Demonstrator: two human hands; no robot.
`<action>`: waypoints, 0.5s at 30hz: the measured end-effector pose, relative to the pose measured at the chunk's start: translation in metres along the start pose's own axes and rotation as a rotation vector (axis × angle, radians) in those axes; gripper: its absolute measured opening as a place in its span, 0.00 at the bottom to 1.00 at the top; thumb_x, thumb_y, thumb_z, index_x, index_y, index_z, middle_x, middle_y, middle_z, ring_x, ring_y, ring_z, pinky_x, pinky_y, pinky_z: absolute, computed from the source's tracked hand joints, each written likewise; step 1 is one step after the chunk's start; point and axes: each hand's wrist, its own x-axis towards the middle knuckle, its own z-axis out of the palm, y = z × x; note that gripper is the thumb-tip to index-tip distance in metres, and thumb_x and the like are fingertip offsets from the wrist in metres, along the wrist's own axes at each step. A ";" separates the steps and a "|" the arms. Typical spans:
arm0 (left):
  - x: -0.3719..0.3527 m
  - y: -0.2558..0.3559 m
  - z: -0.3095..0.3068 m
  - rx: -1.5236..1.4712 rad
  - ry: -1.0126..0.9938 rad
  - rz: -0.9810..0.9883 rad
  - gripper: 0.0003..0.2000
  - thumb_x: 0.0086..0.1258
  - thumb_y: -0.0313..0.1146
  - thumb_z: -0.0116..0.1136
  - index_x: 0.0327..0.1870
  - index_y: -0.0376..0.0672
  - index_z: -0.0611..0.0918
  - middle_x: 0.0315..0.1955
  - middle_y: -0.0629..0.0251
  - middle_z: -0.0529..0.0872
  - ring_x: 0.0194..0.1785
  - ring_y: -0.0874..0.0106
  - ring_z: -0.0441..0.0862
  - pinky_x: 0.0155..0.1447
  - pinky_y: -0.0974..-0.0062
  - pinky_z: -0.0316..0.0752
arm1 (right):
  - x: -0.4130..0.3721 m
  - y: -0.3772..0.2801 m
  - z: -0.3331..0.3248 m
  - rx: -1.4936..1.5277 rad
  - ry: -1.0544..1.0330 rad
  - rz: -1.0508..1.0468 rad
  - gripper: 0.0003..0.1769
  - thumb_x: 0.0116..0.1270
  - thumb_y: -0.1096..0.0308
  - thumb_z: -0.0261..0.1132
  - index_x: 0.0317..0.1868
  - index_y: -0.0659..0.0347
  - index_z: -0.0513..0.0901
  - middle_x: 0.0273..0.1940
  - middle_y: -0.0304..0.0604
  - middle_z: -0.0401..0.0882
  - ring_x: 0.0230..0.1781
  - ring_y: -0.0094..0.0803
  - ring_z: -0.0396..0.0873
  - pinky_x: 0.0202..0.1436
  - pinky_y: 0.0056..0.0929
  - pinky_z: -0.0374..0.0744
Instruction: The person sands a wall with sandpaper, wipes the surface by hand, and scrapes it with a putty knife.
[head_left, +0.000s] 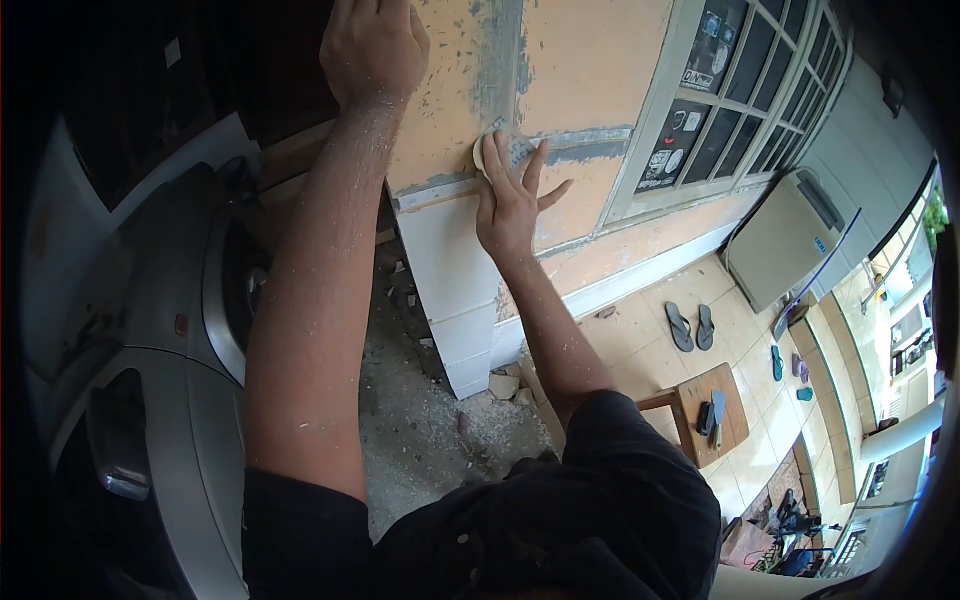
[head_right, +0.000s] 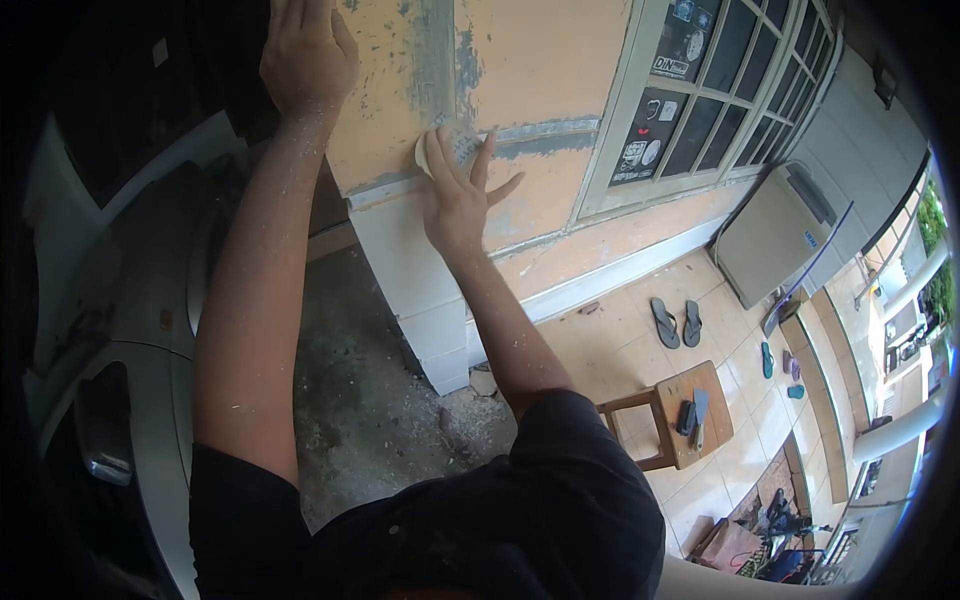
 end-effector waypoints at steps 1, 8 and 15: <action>-0.001 0.000 0.001 0.008 -0.013 -0.015 0.19 0.77 0.24 0.53 0.67 0.43 0.79 0.74 0.63 0.77 0.81 0.51 0.67 0.78 0.58 0.73 | -0.007 0.005 0.003 -0.001 0.004 -0.016 0.25 0.82 0.62 0.58 0.77 0.39 0.76 0.75 0.32 0.77 0.88 0.62 0.39 0.70 0.85 0.15; 0.001 -0.001 -0.002 -0.015 -0.007 0.015 0.18 0.77 0.23 0.53 0.65 0.40 0.80 0.73 0.59 0.78 0.80 0.49 0.68 0.77 0.57 0.73 | 0.134 -0.001 -0.021 0.103 0.048 -0.030 0.27 0.81 0.66 0.59 0.78 0.42 0.74 0.75 0.34 0.77 0.88 0.62 0.37 0.70 0.85 0.15; 0.000 -0.002 0.002 -0.039 0.029 0.031 0.17 0.77 0.23 0.53 0.65 0.40 0.80 0.73 0.58 0.78 0.79 0.48 0.69 0.77 0.55 0.72 | 0.006 0.005 0.005 0.048 0.026 0.026 0.27 0.82 0.64 0.59 0.78 0.39 0.74 0.73 0.36 0.78 0.88 0.61 0.39 0.71 0.83 0.14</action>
